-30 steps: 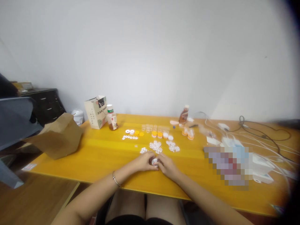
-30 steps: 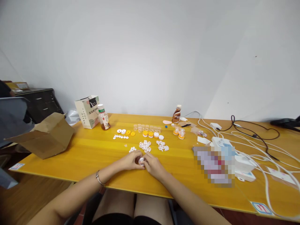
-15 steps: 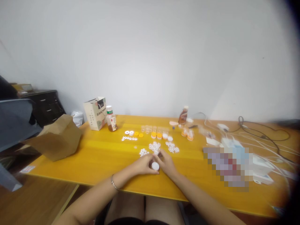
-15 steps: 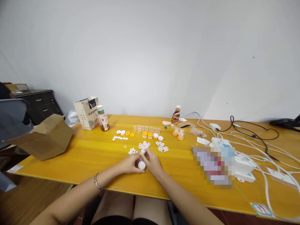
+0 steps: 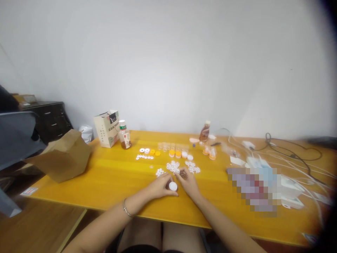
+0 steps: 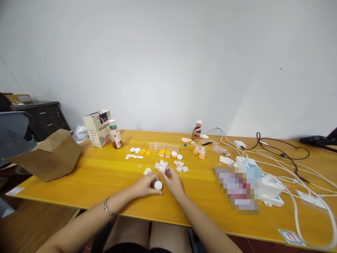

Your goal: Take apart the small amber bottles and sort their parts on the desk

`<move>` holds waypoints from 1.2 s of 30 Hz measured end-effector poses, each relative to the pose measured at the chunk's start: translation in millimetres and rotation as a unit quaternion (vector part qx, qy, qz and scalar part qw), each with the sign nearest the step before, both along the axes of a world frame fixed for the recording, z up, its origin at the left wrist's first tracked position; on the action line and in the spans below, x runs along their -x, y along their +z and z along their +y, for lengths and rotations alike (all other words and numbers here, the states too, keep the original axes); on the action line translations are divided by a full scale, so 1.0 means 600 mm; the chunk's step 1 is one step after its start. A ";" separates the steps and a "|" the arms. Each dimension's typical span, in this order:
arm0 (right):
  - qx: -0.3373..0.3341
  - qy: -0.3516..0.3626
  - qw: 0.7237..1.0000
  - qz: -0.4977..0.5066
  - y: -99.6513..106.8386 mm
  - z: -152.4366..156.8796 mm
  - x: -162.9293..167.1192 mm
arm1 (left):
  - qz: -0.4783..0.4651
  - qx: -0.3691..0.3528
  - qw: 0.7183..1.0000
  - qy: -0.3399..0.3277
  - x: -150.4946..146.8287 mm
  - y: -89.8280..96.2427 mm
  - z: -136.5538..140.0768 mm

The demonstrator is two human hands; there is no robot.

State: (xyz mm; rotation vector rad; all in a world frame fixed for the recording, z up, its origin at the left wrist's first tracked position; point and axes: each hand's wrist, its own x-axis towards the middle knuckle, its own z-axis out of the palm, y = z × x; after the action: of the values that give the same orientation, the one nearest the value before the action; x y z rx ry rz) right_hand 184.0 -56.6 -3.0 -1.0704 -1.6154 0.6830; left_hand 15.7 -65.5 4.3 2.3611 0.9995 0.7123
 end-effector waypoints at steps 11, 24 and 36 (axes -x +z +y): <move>0.048 0.015 0.998 0.026 -0.005 0.009 -0.007 | -0.030 0.009 0.999 0.007 0.004 0.012 -0.007; 0.096 0.189 0.977 -0.032 0.095 0.052 -0.019 | -0.176 0.013 0.984 0.010 -0.010 0.069 0.069; 0.190 0.216 0.949 0.130 0.051 0.050 -0.016 | -0.290 0.115 0.950 0.029 -0.013 0.030 0.068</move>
State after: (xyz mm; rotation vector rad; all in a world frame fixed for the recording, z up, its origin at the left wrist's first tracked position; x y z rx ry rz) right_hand 193.6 -26.8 27.7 -0.8443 -1.5307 1.4143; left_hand 23.2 -24.7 22.2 1.7651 0.8307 1.1556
